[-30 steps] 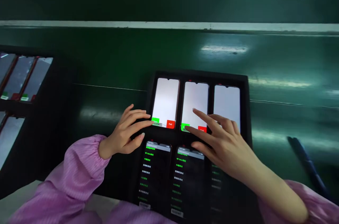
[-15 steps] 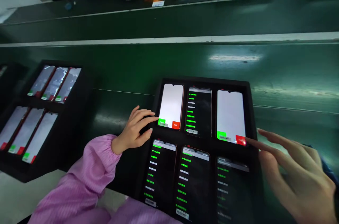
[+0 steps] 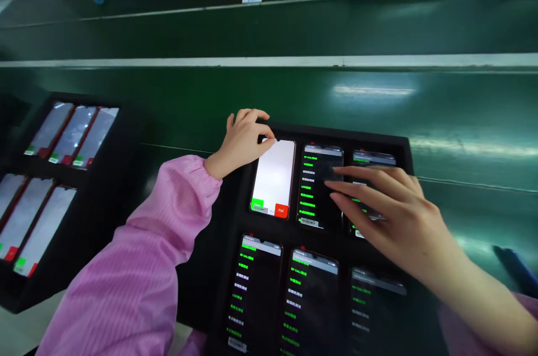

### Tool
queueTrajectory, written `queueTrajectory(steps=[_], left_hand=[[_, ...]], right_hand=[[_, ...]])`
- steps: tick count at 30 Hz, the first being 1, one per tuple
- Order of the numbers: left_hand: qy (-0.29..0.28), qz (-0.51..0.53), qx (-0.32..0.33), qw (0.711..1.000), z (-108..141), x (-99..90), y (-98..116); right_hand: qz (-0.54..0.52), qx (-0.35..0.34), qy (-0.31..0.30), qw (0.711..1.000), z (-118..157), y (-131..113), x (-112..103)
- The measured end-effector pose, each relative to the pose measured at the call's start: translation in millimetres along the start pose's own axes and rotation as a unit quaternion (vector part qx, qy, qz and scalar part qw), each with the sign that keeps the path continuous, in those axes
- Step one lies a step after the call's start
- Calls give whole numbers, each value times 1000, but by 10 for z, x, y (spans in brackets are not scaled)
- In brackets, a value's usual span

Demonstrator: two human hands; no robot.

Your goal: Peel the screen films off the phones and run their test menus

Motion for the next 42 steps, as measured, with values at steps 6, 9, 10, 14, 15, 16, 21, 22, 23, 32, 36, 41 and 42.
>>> queueTrajectory(steps=[6, 9, 10, 14, 15, 16, 21, 22, 23, 32, 36, 41, 42], left_hand=[[-34, 144, 59, 987, 130, -266, 280], [-34, 168, -12, 985, 33, -319, 293], [-33, 169, -29, 985, -16, -302, 288], [-49, 165, -56, 983, -207, -140, 288], [-52, 161, -60, 984, -241, -103, 293], [-53, 155, -63, 985, -266, -73, 296], [-45, 141, -52, 988, -264, -57, 217], [-26, 144, -36, 989, -232, -81, 178], [-2, 146, -14, 989, -185, -113, 136], [91, 184, 122, 971, 751, -258, -158], [64, 154, 171, 971, 1177, -234, -185], [24, 91, 206, 974, 1444, -198, -160], [22, 89, 203, 975, 1460, -193, -158]], right_hand=[[-57, -110, -102, 987, -75, -139, 141], [-69, -163, -129, 976, -98, -338, 235], [-68, -166, -130, 975, -103, -404, 263], [-33, -166, -136, 976, -135, -619, 394], [-18, -169, -134, 976, -150, -654, 426], [-2, -173, -132, 976, -169, -680, 454], [15, -148, -120, 982, -265, -612, 473], [0, -136, -119, 984, -287, -562, 448], [-14, -121, -113, 986, -316, -503, 415], [-19, 87, 25, 996, -680, 26, 205], [-51, 62, 30, 996, -732, 35, 257], [-75, 88, 0, 993, -746, -1, 282], [-82, 87, 5, 993, -744, -8, 287]])
Point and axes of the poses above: each hand's wrist, its own z-axis away from the middle knuckle, its own x-axis out of the palm, y = z × x, the point moved 3 cm from there along -z, towards the middle knuckle, and after that the axes turned 2 degrees about y, right-handed, at the moved point
